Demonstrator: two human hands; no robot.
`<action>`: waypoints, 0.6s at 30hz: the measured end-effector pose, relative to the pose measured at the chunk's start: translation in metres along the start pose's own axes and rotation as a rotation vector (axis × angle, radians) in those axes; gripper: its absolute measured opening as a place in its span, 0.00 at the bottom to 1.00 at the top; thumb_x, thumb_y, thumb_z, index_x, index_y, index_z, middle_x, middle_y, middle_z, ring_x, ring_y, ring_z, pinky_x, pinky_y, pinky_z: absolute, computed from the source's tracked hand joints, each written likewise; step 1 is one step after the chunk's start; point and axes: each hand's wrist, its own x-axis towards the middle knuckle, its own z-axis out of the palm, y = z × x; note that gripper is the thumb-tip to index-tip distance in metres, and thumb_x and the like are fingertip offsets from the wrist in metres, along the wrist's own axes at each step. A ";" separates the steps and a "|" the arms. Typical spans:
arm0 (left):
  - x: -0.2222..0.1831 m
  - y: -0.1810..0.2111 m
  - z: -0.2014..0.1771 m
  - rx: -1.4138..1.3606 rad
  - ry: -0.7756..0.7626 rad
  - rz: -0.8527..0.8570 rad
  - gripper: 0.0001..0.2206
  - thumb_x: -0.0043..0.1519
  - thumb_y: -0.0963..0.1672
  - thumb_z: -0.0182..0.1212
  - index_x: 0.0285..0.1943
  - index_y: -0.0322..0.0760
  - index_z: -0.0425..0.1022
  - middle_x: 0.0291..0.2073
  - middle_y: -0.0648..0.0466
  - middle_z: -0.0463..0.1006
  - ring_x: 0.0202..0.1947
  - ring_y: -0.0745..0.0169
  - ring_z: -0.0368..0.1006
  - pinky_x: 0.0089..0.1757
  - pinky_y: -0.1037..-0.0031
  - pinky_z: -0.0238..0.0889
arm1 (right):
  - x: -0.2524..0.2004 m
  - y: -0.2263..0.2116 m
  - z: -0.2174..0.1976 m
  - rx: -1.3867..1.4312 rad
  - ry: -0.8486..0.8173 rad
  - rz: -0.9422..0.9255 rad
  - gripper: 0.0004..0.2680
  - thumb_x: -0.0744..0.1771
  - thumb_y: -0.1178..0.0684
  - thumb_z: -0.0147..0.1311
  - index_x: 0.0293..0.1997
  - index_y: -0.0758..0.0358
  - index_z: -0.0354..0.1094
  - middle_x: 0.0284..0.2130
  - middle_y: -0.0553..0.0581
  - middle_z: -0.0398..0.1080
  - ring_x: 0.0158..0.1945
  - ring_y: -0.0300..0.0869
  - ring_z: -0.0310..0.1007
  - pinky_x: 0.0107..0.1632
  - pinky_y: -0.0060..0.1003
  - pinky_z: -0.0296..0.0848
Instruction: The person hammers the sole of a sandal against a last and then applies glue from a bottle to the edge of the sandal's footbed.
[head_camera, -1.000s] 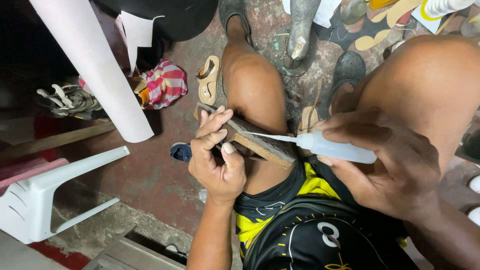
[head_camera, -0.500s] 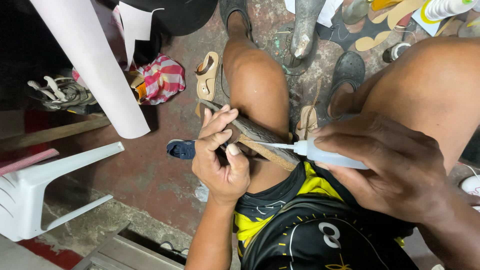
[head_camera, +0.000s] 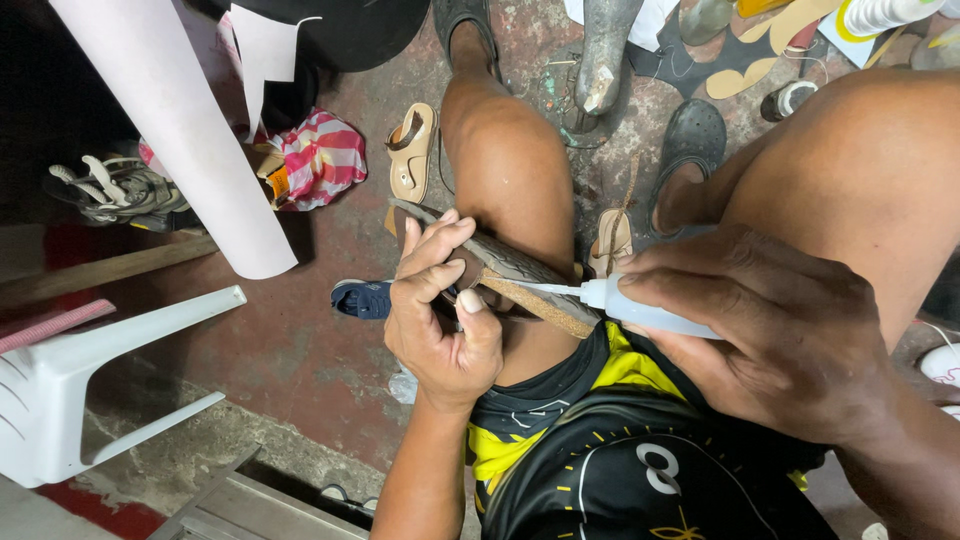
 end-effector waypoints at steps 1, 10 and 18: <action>0.000 0.000 0.000 0.001 -0.001 0.000 0.08 0.73 0.44 0.49 0.50 0.33 0.63 0.56 0.40 0.79 0.60 0.42 0.77 0.70 0.48 0.56 | 0.000 0.000 0.000 -0.011 -0.002 0.002 0.15 0.60 0.55 0.69 0.47 0.60 0.70 0.44 0.55 0.76 0.44 0.46 0.79 0.43 0.36 0.77; 0.000 0.001 0.001 0.008 -0.002 0.001 0.07 0.72 0.44 0.49 0.51 0.33 0.63 0.56 0.41 0.79 0.61 0.42 0.77 0.70 0.47 0.55 | -0.001 -0.001 -0.001 -0.012 0.014 0.000 0.14 0.60 0.56 0.68 0.47 0.61 0.70 0.44 0.55 0.76 0.44 0.46 0.79 0.42 0.36 0.77; 0.000 0.001 0.002 0.013 0.005 -0.004 0.07 0.72 0.44 0.50 0.51 0.34 0.63 0.56 0.41 0.79 0.61 0.41 0.76 0.70 0.48 0.55 | -0.002 -0.001 0.000 -0.001 0.014 0.012 0.14 0.60 0.56 0.68 0.47 0.61 0.70 0.43 0.56 0.76 0.44 0.46 0.79 0.43 0.36 0.77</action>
